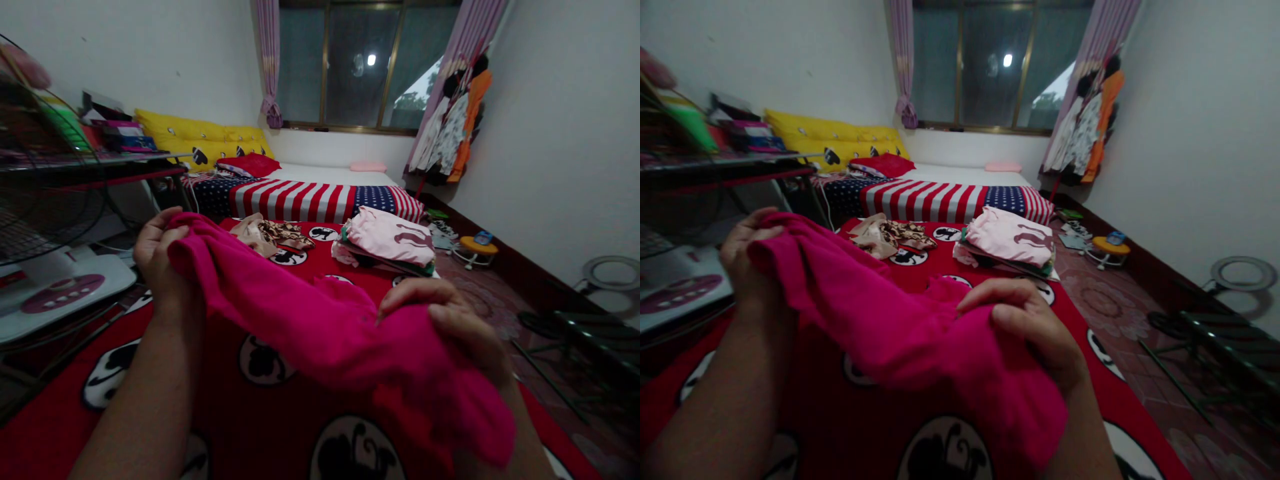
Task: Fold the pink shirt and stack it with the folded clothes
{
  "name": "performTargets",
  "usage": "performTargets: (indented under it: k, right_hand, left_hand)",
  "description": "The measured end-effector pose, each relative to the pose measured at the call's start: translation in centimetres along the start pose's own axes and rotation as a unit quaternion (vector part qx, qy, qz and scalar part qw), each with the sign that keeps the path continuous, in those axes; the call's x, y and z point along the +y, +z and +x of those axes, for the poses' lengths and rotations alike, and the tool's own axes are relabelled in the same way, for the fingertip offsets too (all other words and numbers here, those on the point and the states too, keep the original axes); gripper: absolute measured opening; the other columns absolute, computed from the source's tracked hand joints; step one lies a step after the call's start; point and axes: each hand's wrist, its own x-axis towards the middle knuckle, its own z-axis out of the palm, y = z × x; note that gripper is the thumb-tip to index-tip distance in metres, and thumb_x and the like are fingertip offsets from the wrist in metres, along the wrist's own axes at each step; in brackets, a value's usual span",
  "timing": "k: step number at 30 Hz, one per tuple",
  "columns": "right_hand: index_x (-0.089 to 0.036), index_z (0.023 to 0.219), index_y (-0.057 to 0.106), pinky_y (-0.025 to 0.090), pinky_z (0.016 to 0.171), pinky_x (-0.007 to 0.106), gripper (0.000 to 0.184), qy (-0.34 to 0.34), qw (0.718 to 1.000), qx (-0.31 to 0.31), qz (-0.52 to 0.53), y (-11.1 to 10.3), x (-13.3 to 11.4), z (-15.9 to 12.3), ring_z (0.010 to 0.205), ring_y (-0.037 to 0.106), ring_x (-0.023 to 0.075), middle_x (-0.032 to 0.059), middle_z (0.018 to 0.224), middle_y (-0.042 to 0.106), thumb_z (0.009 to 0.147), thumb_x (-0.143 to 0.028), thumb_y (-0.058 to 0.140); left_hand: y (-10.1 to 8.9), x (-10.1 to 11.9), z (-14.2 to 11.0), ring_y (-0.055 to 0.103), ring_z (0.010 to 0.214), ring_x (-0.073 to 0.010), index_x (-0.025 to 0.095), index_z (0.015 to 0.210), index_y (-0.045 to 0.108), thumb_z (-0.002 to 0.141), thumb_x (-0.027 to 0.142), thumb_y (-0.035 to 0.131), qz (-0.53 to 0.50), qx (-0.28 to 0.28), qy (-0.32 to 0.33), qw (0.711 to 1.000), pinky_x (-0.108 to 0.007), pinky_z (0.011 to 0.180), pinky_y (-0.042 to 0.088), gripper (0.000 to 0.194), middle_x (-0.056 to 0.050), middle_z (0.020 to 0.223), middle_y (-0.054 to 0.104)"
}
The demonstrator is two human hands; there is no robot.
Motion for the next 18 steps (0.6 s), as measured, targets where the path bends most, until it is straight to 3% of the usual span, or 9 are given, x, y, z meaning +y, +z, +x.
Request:
performTargets:
  k: [2, 4, 6, 7, 10, 12, 15, 16, 18]
  right_hand:
    - [-0.015, 0.105, 0.069, 0.050, 0.078, 0.032, 0.055, 0.060, 0.987, -0.145, 0.025, 1.2, 0.9, 0.9, 0.091, 0.066, 0.0251, 0.0109, 0.094, 0.071, 0.072, -0.058, 0.068]
    - [-0.016, 0.115, 0.064, 0.049, 0.081, 0.034, 0.059, 0.097, 0.982, -0.161, -0.015, 2.0, 2.8, 2.2, 0.098, 0.065, 0.0258, 0.0121, 0.106, 0.069, 0.073, -0.056, 0.068]
    - [-0.016, 0.119, 0.062, 0.047, 0.086, 0.035, 0.052, 0.122, 0.980, -0.055, -0.145, 2.4, 5.4, 3.4, 0.104, 0.063, 0.0255, 0.0129, 0.117, 0.065, 0.077, -0.048, 0.067]
    - [-0.016, 0.120, 0.061, 0.046, 0.090, 0.036, 0.051, 0.140, 0.963, 0.012, -0.230, 2.4, 6.8, 3.8, 0.107, 0.061, 0.0262, 0.0139, 0.120, 0.063, 0.078, -0.044, 0.067]
    - [-0.010, 0.130, 0.052, 0.042, 0.094, 0.039, 0.066, 0.205, 0.865, 0.143, -0.434, 2.0, 10.2, 4.5, 0.116, 0.055, 0.0310, 0.0211, 0.128, 0.055, 0.072, -0.036, 0.071]
    - [-0.008, 0.131, 0.050, 0.045, 0.086, 0.037, 0.069, 0.233, 0.832, 0.155, -0.478, 1.8, 11.4, 4.6, 0.110, 0.058, 0.0315, 0.0224, 0.124, 0.058, 0.070, -0.035, 0.072]
    - [-0.014, 0.097, 0.067, 0.044, 0.068, 0.028, 0.028, 0.216, 0.854, 0.129, -0.455, 2.0, 11.5, 4.7, 0.080, 0.063, 0.0222, 0.0101, 0.088, 0.069, 0.072, -0.025, 0.064]
    - [-0.016, 0.084, 0.068, 0.041, 0.062, 0.025, 0.015, 0.197, 0.875, 0.128, -0.423, 2.3, 11.1, 4.8, 0.071, 0.061, 0.0186, 0.0056, 0.075, 0.067, 0.072, -0.022, 0.060]
    - [-0.017, 0.073, 0.065, 0.037, 0.053, 0.022, 0.009, 0.145, 0.925, 0.144, -0.321, 3.0, 10.0, 5.0, 0.058, 0.055, 0.0139, 0.0000, 0.060, 0.059, 0.074, -0.020, 0.056]
  left_hand:
    - [-0.3, -0.9, 0.5, 0.055, 0.071, -0.0083, 0.016, 0.088, 0.061, 0.061, 0.001, 0.053, 0.042, 0.011, 0.022, 0.999, -0.019, 0.065, 0.046, 0.032, 0.003, 0.080, 0.062]
    - [-0.5, -1.7, 0.9, 0.057, 0.081, -0.0097, 0.015, 0.091, 0.062, 0.061, 0.001, 0.054, 0.070, 0.028, 0.069, 0.995, -0.020, 0.073, 0.047, 0.034, 0.001, 0.089, 0.063]
    - [-0.5, -2.3, 1.0, 0.057, 0.087, -0.0110, 0.014, 0.093, 0.063, 0.061, 0.003, 0.056, 0.093, 0.021, 0.093, 0.991, -0.022, 0.077, 0.046, 0.034, -0.001, 0.093, 0.064]
    - [-0.5, -2.5, 0.9, 0.057, 0.088, -0.0116, 0.015, 0.093, 0.064, 0.063, 0.006, 0.058, 0.101, -0.001, 0.085, 0.991, -0.023, 0.077, 0.046, 0.032, -0.001, 0.094, 0.064]
    - [-0.2, -2.7, 0.1, 0.058, 0.083, -0.0125, 0.018, 0.089, 0.066, 0.064, 0.014, 0.063, 0.098, -0.072, 0.017, 0.992, -0.023, 0.070, 0.046, 0.025, 0.000, 0.089, 0.064]
    - [0.1, -2.9, -0.5, 0.059, 0.078, -0.0129, 0.018, 0.087, 0.065, 0.063, 0.020, 0.066, 0.095, -0.116, -0.027, 0.988, -0.023, 0.065, 0.046, 0.024, 0.000, 0.086, 0.063]
    - [0.7, -3.3, -1.7, 0.061, 0.079, -0.0145, 0.017, 0.090, 0.064, 0.063, 0.028, 0.068, 0.121, -0.185, -0.046, 0.974, -0.023, 0.064, 0.047, 0.029, -0.002, 0.091, 0.065]
    - [0.9, -3.3, -2.1, 0.061, 0.081, -0.0155, 0.016, 0.092, 0.064, 0.064, 0.031, 0.069, 0.136, -0.220, -0.043, 0.965, -0.023, 0.065, 0.048, 0.032, -0.004, 0.095, 0.065]
    - [1.2, -3.4, -3.3, 0.063, 0.086, -0.0178, 0.016, 0.100, 0.065, 0.064, 0.032, 0.072, 0.173, -0.323, -0.049, 0.929, -0.025, 0.068, 0.051, 0.040, -0.008, 0.106, 0.065]
